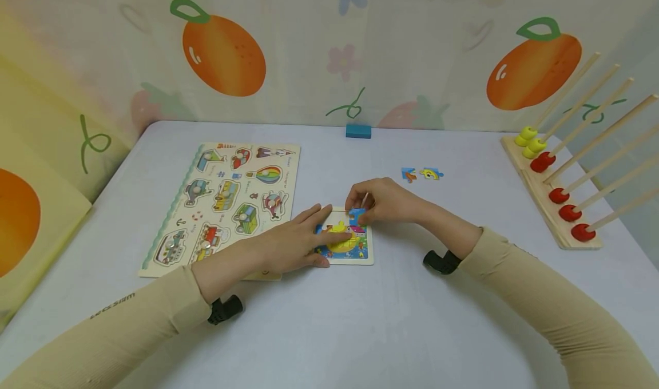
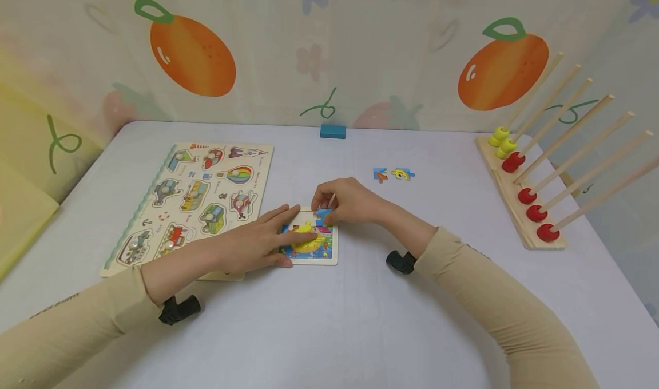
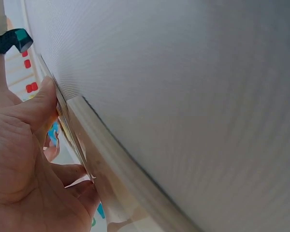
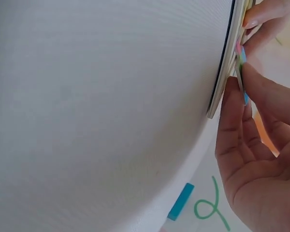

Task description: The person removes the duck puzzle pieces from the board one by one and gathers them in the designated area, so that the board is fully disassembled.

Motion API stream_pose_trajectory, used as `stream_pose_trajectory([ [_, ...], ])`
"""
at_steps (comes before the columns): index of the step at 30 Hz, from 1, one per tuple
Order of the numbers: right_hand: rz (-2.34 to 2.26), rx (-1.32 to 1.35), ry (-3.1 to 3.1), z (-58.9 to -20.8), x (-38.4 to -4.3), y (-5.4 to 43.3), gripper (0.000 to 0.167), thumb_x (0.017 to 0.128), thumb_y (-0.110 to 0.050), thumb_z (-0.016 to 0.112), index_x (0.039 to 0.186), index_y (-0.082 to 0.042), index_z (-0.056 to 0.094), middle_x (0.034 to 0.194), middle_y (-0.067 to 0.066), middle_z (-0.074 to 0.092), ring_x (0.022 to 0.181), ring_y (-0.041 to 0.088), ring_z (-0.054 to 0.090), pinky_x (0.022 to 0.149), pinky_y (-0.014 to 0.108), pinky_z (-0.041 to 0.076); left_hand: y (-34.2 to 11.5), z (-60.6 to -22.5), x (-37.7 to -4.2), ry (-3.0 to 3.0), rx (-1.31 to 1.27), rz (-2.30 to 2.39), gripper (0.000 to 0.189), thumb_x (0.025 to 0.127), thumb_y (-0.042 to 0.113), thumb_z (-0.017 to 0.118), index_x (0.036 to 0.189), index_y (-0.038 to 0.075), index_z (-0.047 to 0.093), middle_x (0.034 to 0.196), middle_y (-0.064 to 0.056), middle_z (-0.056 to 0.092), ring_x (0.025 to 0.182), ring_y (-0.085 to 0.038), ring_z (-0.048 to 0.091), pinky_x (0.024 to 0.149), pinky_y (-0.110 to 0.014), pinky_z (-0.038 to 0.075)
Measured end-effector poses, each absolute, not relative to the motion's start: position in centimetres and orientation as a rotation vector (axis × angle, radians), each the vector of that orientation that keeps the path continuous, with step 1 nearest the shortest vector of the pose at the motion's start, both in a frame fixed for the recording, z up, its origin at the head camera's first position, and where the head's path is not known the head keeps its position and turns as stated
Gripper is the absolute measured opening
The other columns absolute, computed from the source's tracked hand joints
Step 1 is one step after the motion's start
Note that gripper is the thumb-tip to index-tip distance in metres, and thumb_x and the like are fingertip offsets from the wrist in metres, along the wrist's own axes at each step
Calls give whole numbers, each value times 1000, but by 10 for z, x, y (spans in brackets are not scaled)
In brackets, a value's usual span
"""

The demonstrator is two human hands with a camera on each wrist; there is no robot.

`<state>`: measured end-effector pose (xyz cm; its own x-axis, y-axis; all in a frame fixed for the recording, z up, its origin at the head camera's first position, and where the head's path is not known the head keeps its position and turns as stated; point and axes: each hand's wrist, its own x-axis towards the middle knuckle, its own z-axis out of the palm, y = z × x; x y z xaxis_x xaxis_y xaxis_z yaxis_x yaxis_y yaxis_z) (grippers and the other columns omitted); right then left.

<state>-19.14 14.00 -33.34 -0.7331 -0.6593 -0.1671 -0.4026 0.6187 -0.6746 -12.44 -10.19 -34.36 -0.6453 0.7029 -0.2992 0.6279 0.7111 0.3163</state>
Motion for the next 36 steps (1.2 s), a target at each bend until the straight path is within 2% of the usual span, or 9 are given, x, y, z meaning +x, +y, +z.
stream_pose_trajectory([
  [13, -981, -804, 2404, -331, -194, 147, 22, 85, -6, 72, 107, -11, 70, 95, 6, 68, 89, 18, 60, 80, 28, 53, -101, -342, -123, 2516, 1023, 259, 60, 97, 51, 52, 153, 44, 31, 169, -13, 3, 157, -38, 3, 119, -58, 33],
  [19, -999, -746, 2433, -329, -196, 154, 22, 85, -10, 74, 106, -13, 70, 97, 4, 70, 91, 17, 61, 83, 28, 54, -102, -342, -123, 2523, 1021, 271, 59, 97, 50, 53, 152, 44, 32, 169, -14, 5, 157, -38, 4, 120, -57, 33],
  [30, -1050, -640, 2482, -318, -198, 171, 23, 85, -13, 77, 107, -13, 71, 102, 6, 71, 93, 20, 63, 80, 21, 55, -101, -343, -123, 2531, 1021, 267, 59, 97, 50, 53, 152, 44, 32, 169, -14, 5, 157, -37, 5, 120, -56, 32],
  [36, -1079, -623, 2492, -315, -200, 181, 24, 85, -14, 76, 109, -11, 71, 104, 8, 72, 91, 19, 64, 77, 22, 56, -101, -343, -123, 2528, 1016, 266, 59, 97, 50, 53, 152, 44, 32, 169, -13, 4, 157, -36, 4, 121, -56, 31],
])
